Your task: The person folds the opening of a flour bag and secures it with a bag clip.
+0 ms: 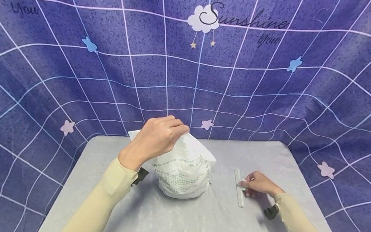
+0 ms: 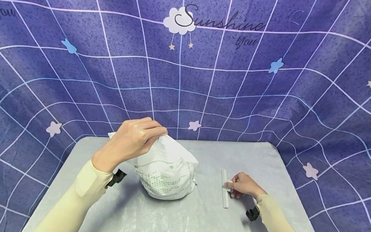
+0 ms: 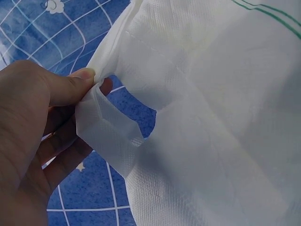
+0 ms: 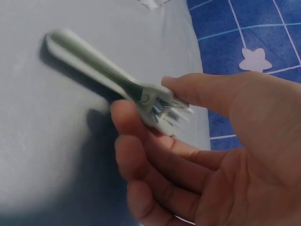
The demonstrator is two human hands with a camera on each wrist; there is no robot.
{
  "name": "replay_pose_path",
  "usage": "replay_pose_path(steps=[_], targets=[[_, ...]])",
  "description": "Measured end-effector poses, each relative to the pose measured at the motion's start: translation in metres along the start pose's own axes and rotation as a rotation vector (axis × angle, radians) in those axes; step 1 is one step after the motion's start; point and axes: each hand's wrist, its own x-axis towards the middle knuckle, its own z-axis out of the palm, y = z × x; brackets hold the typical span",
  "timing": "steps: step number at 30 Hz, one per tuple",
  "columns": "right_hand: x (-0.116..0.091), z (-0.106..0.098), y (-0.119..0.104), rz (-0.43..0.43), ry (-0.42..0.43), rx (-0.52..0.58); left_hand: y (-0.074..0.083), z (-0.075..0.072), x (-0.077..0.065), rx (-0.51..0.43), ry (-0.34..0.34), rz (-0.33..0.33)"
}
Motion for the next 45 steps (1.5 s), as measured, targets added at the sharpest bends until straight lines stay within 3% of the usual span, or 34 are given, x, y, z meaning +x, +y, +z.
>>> replay_pose_path(steps=[9, 21, 31, 45], targets=[[-0.001, -0.002, 0.002, -0.010, 0.010, 0.026, 0.001, 0.000, 0.000, 0.000, -0.007, -0.006], [-0.002, -0.009, -0.010, 0.001, 0.022, 0.153, 0.001, 0.000, 0.000, 0.000, 0.005, 0.001], [-0.006, -0.014, -0.031, -0.036, 0.068, 0.231, 0.001, -0.001, 0.000, -0.002, 0.004, 0.000], [-0.014, -0.027, -0.068, -0.119, 0.085, 0.204, 0.003, -0.001, 0.001, 0.005, 0.002, -0.003]])
